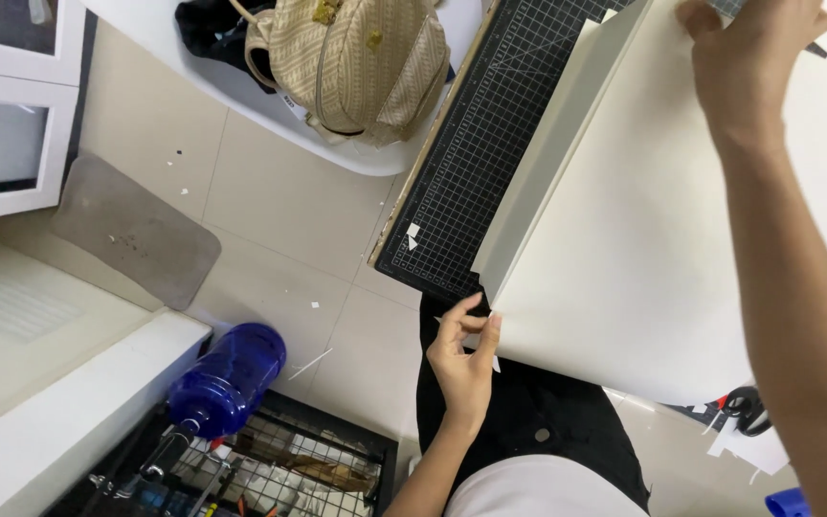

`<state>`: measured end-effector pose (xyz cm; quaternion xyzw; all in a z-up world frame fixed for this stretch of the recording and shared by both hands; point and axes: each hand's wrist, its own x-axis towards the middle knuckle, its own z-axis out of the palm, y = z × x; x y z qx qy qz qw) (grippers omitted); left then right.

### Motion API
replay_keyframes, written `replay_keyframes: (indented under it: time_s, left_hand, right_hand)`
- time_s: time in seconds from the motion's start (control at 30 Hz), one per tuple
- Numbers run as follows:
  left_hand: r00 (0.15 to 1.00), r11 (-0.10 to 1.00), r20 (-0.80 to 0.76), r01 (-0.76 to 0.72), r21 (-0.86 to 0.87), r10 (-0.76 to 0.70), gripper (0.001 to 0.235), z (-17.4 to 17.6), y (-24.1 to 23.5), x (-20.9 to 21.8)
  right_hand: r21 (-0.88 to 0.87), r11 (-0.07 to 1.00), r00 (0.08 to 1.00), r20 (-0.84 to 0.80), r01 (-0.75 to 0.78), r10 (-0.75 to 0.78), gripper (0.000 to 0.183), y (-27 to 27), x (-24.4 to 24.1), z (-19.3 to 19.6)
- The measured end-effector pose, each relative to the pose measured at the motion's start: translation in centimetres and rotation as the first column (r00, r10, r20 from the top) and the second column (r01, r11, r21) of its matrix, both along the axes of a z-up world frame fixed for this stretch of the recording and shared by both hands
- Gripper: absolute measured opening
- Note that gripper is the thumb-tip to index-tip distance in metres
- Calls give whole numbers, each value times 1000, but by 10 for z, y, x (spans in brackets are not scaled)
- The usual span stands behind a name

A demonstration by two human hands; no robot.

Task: Applying a white finish to a box by painting it with a roller and then applying and smoothing an adhesive sheet.

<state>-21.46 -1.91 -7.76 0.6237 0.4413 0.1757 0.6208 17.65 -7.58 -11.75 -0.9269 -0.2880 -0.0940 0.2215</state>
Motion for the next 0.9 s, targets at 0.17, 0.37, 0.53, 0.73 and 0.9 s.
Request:
replay_keyframes:
  time_s: [0.17, 0.37, 0.53, 0.73, 0.9]
  left_hand:
    - [996, 906, -13, 81, 416, -83, 32, 8, -4, 16]
    - [742, 601, -35, 567, 563, -669, 63, -1, -15, 64]
    - [614, 467, -316, 772, 431, -724, 72, -2, -19, 111]
    - [706, 186, -600, 692, 698, -376, 59, -35, -15, 189]
    - [793, 116, -541, 587, 801, -279, 59, -48, -7, 237]
  right_hand:
    - [126, 984, 992, -38, 124, -120, 49, 13, -35, 13]
    - [198, 973, 988, 68, 121, -137, 24, 15, -40, -4]
    - [248, 958, 988, 20, 143, -153, 32, 13, -40, -14]
    - [442, 893, 996, -2, -84, 95, 24, -4, -50, 5]
    - [434, 888, 987, 8, -150, 163, 22, -25, -92, 4]
